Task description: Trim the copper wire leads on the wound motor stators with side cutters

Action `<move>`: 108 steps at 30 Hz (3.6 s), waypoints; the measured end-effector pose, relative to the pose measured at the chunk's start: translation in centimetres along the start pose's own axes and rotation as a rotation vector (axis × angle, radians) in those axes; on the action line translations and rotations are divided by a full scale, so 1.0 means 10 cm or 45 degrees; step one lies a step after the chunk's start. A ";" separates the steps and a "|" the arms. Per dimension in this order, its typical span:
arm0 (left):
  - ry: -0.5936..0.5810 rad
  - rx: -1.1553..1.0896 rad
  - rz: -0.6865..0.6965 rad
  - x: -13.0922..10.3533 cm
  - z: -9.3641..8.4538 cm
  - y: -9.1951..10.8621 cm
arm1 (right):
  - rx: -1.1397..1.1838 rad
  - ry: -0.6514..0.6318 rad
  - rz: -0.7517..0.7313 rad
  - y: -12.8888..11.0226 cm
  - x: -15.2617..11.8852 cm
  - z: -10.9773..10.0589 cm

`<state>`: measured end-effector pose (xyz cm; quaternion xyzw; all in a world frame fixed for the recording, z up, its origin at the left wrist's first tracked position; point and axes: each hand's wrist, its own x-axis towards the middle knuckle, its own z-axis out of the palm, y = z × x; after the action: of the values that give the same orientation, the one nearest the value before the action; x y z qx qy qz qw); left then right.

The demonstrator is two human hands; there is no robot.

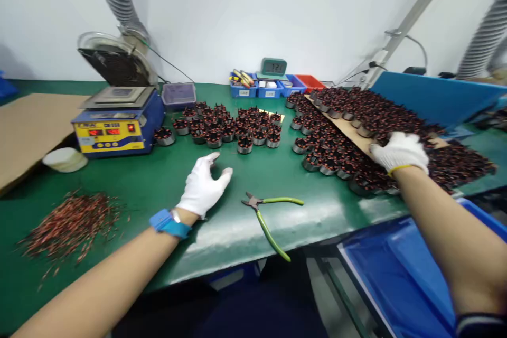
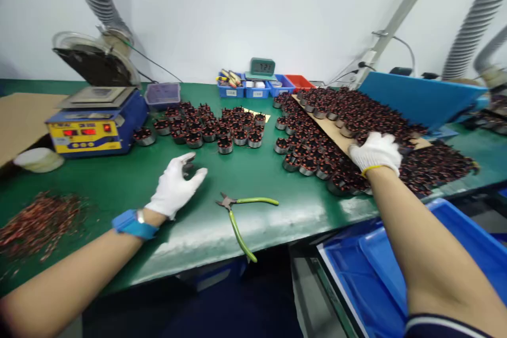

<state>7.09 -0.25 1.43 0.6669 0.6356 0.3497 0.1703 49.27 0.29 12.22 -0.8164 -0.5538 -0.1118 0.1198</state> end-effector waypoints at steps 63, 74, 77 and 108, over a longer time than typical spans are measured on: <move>-0.753 -0.271 0.112 -0.39 -0.53 -0.11 | 0.738 -0.712 -0.618 -2.01 -1.67 0.49; -0.791 -0.308 0.096 -0.36 -0.52 -0.12 | 0.766 -0.875 -0.439 -2.10 -1.55 0.51; -0.789 -0.324 0.121 -0.36 -0.52 -0.12 | 1.174 -1.208 -0.552 -2.20 -1.51 0.53; -0.796 -0.161 0.164 -0.35 -0.56 -0.09 | 0.599 -0.899 -0.379 -1.88 -1.67 0.29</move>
<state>2.75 -4.77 3.86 0.7689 0.4860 0.1768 0.3760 25.92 -6.68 5.60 -0.6665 -0.6825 0.2866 0.0886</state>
